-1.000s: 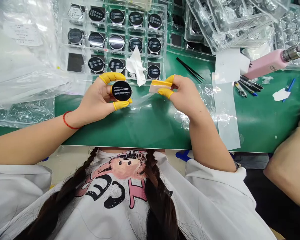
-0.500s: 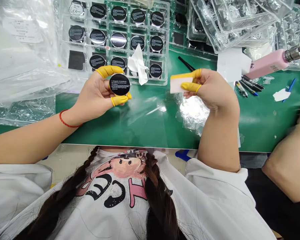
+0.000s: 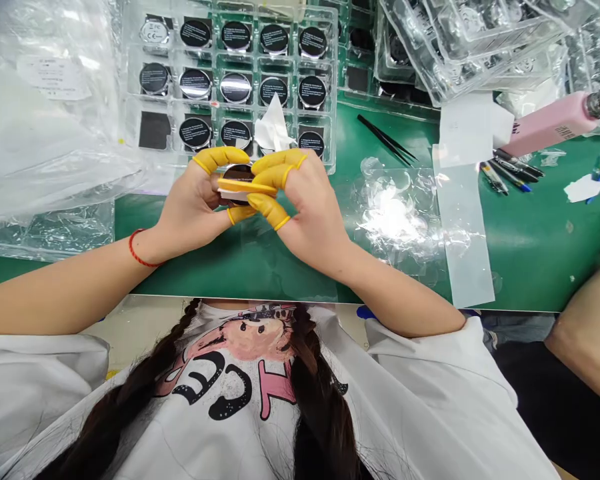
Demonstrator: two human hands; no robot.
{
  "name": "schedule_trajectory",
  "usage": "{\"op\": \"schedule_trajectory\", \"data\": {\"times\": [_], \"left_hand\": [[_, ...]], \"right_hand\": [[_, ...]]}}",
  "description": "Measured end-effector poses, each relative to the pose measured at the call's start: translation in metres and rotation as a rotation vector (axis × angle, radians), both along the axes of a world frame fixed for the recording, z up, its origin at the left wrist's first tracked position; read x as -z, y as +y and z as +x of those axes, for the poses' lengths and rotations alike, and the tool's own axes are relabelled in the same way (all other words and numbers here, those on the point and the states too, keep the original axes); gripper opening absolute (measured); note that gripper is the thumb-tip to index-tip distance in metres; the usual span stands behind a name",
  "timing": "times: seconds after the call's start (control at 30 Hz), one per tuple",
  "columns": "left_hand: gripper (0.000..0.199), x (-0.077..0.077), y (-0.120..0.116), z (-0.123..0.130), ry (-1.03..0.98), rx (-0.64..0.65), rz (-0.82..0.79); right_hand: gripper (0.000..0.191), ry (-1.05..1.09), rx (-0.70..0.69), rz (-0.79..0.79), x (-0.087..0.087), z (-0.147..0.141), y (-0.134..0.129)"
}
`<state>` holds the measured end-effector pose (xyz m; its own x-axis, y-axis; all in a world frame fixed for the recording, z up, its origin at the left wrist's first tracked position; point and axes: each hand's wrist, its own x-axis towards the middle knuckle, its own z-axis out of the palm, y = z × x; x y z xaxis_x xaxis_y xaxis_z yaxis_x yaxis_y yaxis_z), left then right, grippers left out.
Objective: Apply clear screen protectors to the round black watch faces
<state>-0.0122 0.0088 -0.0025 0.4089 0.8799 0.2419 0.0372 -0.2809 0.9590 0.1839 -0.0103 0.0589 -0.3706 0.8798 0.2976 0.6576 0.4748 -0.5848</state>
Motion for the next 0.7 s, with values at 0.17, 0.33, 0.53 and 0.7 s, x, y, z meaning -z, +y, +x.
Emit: {"op": "schedule_trajectory", "data": {"times": [0.17,0.33,0.53,0.7], "left_hand": [[0.059,-0.002,0.000,-0.001,0.049,-0.038,0.016],[0.055,0.003,0.000,-0.002,0.050,-0.027,0.168],[0.057,0.002,-0.002,0.000,0.032,-0.033,0.110],[0.059,0.002,-0.004,0.000,0.034,-0.027,0.058]], "right_hand": [[0.024,-0.129,0.031,0.103,0.004,-0.002,-0.005],[0.023,-0.216,0.001,0.101,0.002,-0.002,-0.011],[0.018,-0.258,0.018,0.209,0.004,0.000,-0.017],[0.020,-0.212,0.023,0.218,0.002,-0.003,-0.019]]}}
